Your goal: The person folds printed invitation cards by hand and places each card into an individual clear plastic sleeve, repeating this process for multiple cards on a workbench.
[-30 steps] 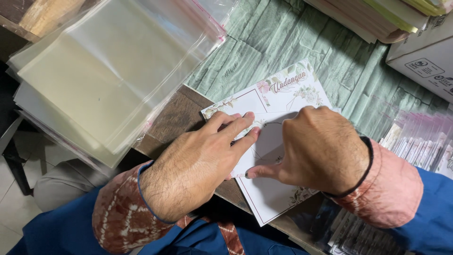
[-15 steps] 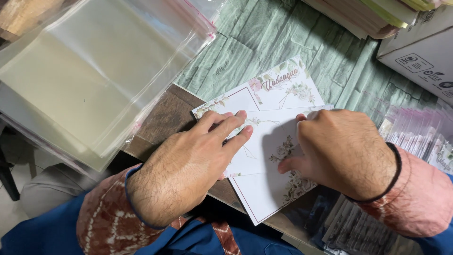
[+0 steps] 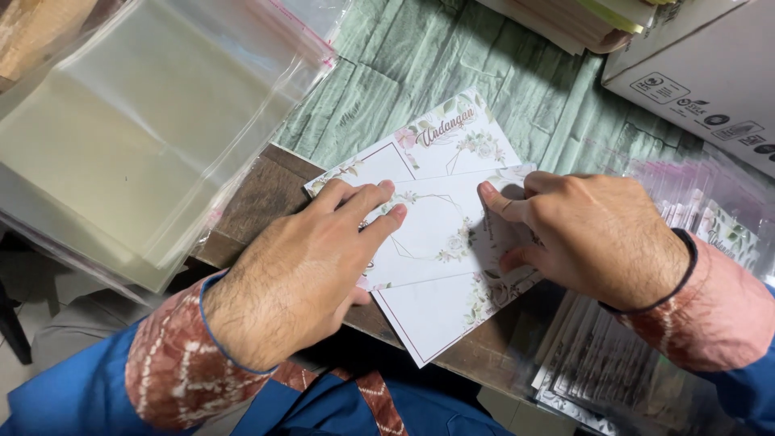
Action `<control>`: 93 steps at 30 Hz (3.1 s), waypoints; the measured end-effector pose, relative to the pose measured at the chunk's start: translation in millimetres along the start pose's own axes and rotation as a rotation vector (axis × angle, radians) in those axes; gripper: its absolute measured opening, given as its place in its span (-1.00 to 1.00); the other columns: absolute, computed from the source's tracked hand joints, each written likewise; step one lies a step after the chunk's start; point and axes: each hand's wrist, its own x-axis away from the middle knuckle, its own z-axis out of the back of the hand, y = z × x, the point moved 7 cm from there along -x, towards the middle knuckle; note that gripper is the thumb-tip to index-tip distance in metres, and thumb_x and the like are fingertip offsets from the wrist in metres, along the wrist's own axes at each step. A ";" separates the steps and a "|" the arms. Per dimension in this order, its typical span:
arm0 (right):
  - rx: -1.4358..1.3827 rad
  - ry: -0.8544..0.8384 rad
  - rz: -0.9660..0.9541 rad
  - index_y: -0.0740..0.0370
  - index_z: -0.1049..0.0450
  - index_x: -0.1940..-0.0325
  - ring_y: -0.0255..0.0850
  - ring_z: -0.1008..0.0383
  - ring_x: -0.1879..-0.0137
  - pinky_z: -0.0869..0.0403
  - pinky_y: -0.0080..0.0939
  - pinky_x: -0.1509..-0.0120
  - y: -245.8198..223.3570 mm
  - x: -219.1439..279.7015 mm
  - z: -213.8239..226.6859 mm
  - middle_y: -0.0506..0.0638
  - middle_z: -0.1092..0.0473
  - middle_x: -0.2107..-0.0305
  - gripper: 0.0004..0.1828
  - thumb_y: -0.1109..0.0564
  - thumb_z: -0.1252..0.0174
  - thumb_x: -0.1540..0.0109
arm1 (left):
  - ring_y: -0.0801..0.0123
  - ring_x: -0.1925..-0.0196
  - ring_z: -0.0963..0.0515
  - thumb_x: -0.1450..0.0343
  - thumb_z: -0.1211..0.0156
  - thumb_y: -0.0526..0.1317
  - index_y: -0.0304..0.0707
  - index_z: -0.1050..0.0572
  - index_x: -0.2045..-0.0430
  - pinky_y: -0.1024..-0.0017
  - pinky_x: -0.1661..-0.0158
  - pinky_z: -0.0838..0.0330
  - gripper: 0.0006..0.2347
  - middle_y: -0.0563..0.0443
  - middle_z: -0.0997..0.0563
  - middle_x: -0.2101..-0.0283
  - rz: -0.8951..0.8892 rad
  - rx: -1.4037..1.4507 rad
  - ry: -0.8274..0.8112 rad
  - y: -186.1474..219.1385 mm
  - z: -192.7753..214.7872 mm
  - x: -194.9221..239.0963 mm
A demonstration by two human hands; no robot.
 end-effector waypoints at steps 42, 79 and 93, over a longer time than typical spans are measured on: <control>0.079 -0.288 -0.088 -0.18 -0.51 0.42 -0.36 -0.53 0.53 -0.54 -0.35 0.45 -21.9 -16.9 37.4 -0.32 -0.42 0.59 -0.05 -1.01 0.08 0.09 | 0.11 -0.29 -0.35 -0.02 -0.54 0.02 -0.05 -0.32 -0.28 -0.21 -0.28 -0.12 -0.15 -0.02 -0.31 -0.40 -0.074 -0.103 0.154 -10.6 -17.0 8.2; 0.155 -0.256 0.047 -0.88 0.28 -0.59 -0.33 -0.47 0.45 -0.39 -0.31 0.59 25.2 7.8 -12.6 -0.29 -0.42 0.39 0.14 0.09 -0.15 -0.19 | 0.10 -0.30 -0.32 0.14 -0.66 0.04 -0.03 -0.27 -0.32 -0.17 -0.25 -0.13 0.03 0.01 -0.29 -0.39 -0.106 -0.083 0.128 -15.3 -16.2 8.6; -0.413 0.271 -0.026 -0.10 -0.49 -0.20 -0.11 -0.54 0.02 -0.71 0.08 0.09 3.0 3.6 27.2 0.05 -0.39 -0.06 -0.32 -0.36 -0.29 -0.06 | -0.05 -0.08 -0.64 -0.57 0.00 -0.33 -0.39 -0.63 0.15 -0.21 -0.19 -0.42 -0.80 -0.33 -0.67 0.00 -0.195 -0.101 0.602 37.5 -5.7 73.2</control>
